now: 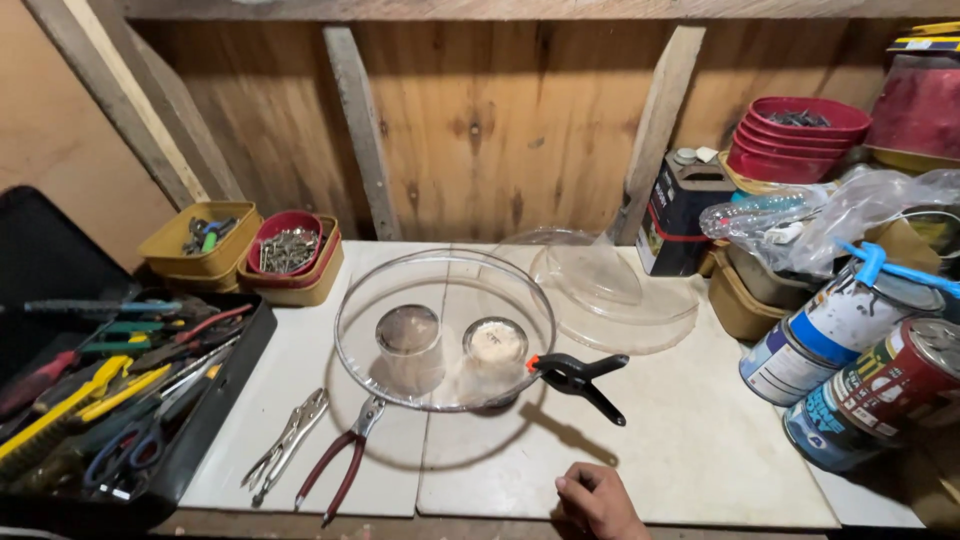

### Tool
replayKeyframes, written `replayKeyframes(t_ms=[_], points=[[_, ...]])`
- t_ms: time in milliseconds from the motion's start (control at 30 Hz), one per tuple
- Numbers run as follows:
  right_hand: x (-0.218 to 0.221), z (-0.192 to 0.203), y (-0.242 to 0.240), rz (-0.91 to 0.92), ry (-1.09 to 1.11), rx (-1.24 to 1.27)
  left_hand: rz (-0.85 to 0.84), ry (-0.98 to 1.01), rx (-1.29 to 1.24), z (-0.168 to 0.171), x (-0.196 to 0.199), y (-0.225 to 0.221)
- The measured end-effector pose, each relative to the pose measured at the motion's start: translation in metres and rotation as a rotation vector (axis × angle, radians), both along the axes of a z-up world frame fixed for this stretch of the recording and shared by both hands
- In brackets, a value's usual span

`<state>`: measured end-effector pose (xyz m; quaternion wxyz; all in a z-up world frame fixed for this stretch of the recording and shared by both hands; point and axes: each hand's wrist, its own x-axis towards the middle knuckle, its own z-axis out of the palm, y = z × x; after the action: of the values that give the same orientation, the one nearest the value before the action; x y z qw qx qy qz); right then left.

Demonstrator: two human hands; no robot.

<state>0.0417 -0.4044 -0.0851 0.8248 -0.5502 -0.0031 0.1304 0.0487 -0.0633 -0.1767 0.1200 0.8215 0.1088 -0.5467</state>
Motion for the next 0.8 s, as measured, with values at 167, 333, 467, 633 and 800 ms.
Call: replayKeyframes(t_ms=[167,333,467,633,800], points=[[-0.003,0.015,0.005,-0.037,-0.015,-0.194,0.043,0.03,-0.018,-0.047,0.012,0.016],[-0.005,0.016,0.01,-0.045,-0.022,-0.063,0.094,0.093,-0.037,-0.092,-0.008,0.031],[-0.005,0.025,0.002,-0.038,-0.13,-0.466,0.156,0.18,-0.047,-0.105,-0.061,0.047],[-0.008,0.046,0.006,-0.038,-0.136,-0.562,0.39,0.136,-0.01,0.003,-0.098,0.036],[-0.007,0.048,0.007,-0.057,-0.133,-0.651,0.888,-0.722,0.103,0.292,-0.204,-0.042]])
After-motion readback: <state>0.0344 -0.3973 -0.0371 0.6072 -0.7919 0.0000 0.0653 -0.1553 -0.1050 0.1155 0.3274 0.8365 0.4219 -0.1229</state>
